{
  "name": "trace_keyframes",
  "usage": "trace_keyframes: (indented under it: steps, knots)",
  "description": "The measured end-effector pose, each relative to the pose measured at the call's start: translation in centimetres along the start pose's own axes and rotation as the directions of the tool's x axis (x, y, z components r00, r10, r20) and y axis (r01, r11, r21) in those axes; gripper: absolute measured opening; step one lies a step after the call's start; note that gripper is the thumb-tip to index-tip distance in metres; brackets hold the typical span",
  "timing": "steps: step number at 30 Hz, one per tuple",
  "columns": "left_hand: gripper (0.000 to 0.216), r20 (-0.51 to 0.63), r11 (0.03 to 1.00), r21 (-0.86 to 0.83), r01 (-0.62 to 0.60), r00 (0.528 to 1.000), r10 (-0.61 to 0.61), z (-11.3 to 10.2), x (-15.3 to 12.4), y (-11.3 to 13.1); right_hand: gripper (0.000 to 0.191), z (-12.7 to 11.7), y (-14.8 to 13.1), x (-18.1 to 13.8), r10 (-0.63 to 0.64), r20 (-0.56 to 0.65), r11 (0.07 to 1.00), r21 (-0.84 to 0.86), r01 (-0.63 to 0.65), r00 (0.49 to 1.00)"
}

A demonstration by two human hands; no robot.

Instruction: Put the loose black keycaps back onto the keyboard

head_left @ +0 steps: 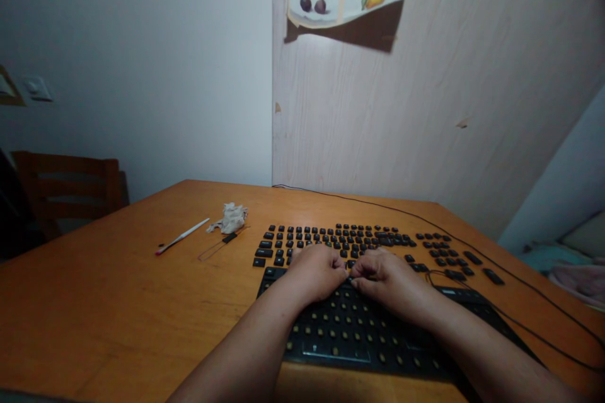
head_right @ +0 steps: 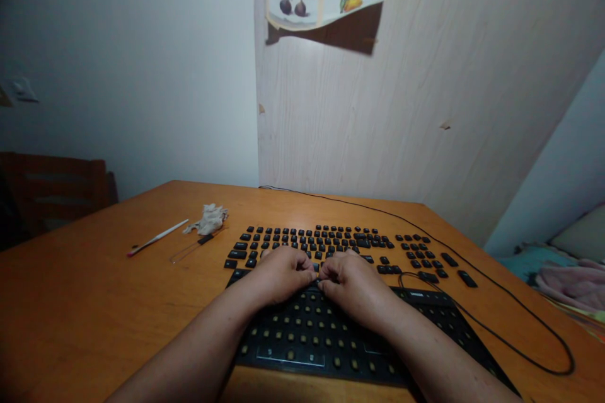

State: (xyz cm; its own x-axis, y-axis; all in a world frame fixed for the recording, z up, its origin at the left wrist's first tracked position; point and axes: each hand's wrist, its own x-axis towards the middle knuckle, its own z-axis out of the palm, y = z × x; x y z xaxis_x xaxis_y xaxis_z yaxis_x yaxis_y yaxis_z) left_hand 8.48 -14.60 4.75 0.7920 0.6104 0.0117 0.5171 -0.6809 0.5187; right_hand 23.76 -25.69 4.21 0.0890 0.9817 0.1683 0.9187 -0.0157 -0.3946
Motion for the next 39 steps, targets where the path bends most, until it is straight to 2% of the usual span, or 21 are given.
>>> trace_keyframes:
  steps: [11, 20, 35, 39]
  knots:
    - [0.022, -0.013, 0.999, 0.047, 0.028, 1.000, -0.027, 0.30, 0.13, 0.00, 0.009, 0.16, 0.03, 0.11, -0.016, 0.000, 1.000, 0.027, 0.016, 1.000]
    - [0.020, -0.023, 0.999, 0.022, 0.050, 0.999, -0.049, 0.36, 0.11, 0.17, 0.010, 0.27, 0.14, 0.25, -0.017, 0.013, 0.998, 0.060, 0.016, 1.000]
    - [0.020, -0.029, 0.998, 0.022, 0.050, 0.998, -0.049, 0.37, 0.09, 0.26, 0.012, 0.14, -0.12, 0.30, 0.003, 0.056, 0.999, 0.042, -0.005, 0.998]
    - [0.020, -0.021, 0.998, 0.030, 0.047, 0.999, -0.046, 0.35, 0.07, 0.30, 0.010, 0.27, -0.21, 0.28, -0.002, 0.049, 1.000, -0.022, 0.003, 0.999]
